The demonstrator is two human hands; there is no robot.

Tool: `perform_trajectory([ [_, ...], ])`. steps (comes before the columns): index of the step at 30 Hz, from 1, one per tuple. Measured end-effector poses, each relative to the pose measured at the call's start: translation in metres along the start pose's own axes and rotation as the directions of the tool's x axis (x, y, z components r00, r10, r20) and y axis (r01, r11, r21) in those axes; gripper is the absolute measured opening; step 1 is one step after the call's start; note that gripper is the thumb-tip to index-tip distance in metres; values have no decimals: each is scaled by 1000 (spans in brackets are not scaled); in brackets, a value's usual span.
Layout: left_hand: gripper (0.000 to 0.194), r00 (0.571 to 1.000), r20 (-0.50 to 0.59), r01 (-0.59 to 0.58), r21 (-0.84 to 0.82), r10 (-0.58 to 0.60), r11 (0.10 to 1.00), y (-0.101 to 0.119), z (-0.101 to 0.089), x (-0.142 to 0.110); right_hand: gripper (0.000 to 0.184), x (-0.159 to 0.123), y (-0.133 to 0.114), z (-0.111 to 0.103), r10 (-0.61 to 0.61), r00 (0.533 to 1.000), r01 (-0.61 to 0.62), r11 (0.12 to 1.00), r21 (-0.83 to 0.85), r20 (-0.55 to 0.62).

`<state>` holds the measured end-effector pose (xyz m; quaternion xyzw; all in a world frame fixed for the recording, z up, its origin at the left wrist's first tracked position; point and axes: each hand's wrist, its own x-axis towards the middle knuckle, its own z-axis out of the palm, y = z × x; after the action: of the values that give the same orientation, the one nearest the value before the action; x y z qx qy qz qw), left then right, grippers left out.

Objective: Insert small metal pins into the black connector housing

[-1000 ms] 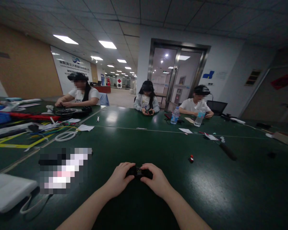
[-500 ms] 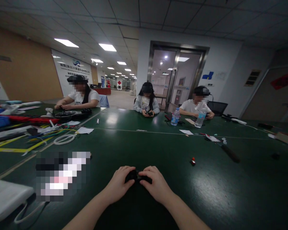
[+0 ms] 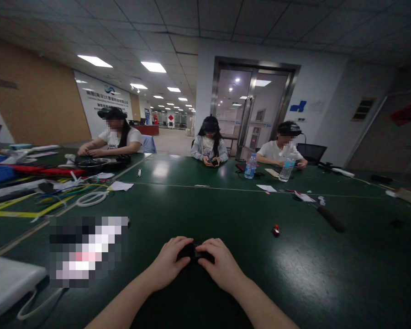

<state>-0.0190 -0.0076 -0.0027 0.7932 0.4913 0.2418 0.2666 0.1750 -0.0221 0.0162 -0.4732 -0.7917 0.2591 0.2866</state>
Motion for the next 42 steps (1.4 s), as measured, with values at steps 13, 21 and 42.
perform_trajectory([
  [13,42,1000,5,-3,-6,3,1000,4,-2,-1,25,0,-2,-2,4,1000,-4,1000,-1,25],
  [21,41,1000,2,-2,-8,2,1000,8,-4,-2,25,1,0,-1,29,998,-25,996,80,-53],
  [42,42,999,18,30,-5,-30,1000,6,-4,-3,28,3,11,-8,202,933,-88,930,357,-298],
])
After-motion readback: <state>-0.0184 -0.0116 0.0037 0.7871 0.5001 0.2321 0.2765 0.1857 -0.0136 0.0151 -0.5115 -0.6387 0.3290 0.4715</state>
